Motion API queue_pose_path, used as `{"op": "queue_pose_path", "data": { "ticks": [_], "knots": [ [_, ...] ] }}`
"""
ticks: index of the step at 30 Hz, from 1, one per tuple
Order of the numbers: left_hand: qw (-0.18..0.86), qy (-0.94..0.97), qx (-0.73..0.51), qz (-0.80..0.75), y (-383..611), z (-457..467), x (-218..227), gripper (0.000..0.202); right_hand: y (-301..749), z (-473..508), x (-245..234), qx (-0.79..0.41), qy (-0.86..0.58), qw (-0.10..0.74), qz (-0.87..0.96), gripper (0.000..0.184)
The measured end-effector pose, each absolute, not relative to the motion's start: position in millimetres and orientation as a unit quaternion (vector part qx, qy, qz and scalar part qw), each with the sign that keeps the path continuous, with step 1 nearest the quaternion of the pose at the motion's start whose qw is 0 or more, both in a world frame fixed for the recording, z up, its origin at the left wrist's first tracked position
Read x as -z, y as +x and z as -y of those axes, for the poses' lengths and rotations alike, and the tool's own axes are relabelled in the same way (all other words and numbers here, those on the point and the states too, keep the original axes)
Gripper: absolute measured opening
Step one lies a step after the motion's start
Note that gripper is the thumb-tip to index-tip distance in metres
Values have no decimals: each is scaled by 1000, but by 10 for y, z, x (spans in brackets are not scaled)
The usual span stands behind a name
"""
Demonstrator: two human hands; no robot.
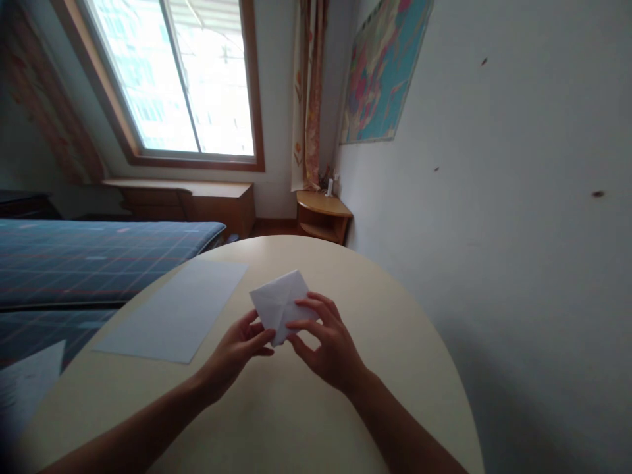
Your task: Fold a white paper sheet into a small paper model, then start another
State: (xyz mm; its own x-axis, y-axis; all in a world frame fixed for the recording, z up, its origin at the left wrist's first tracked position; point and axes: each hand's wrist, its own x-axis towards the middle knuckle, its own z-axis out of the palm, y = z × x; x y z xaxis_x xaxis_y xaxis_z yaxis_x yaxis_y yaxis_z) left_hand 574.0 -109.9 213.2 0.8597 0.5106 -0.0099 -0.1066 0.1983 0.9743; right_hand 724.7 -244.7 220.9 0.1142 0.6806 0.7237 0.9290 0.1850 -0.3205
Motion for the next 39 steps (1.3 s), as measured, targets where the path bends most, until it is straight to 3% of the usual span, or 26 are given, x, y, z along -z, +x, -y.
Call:
{"op": "queue_pose_path", "data": {
  "ticks": [6, 11, 19, 24, 31, 39],
  "knots": [
    [736, 626, -212, -146, 5753, 1100, -2116, 54, 7148, 2404, -2163, 59, -680, 485, 546, 24],
    [757, 610, -212, -99, 5767, 1141, -2065, 66, 7114, 2396, -2179, 64, -702, 514, 489, 23],
    [733, 621, -242, -137, 5789, 1139, -2043, 73, 7147, 2415, -2211, 115, -725, 432, 524, 35],
    [695, 654, -255, -155, 5781, 1110, -2074, 50, 7152, 2451, -2236, 147, -762, 322, 542, 47],
    [663, 677, -271, -169, 5767, 1087, -2104, 29, 7134, 2452, -2262, 245, -691, 315, 602, 43],
    [656, 689, -271, -147, 5769, 1064, -2074, 40, 7136, 2436, -2205, 216, -649, 302, 664, 39]
  ]
}}
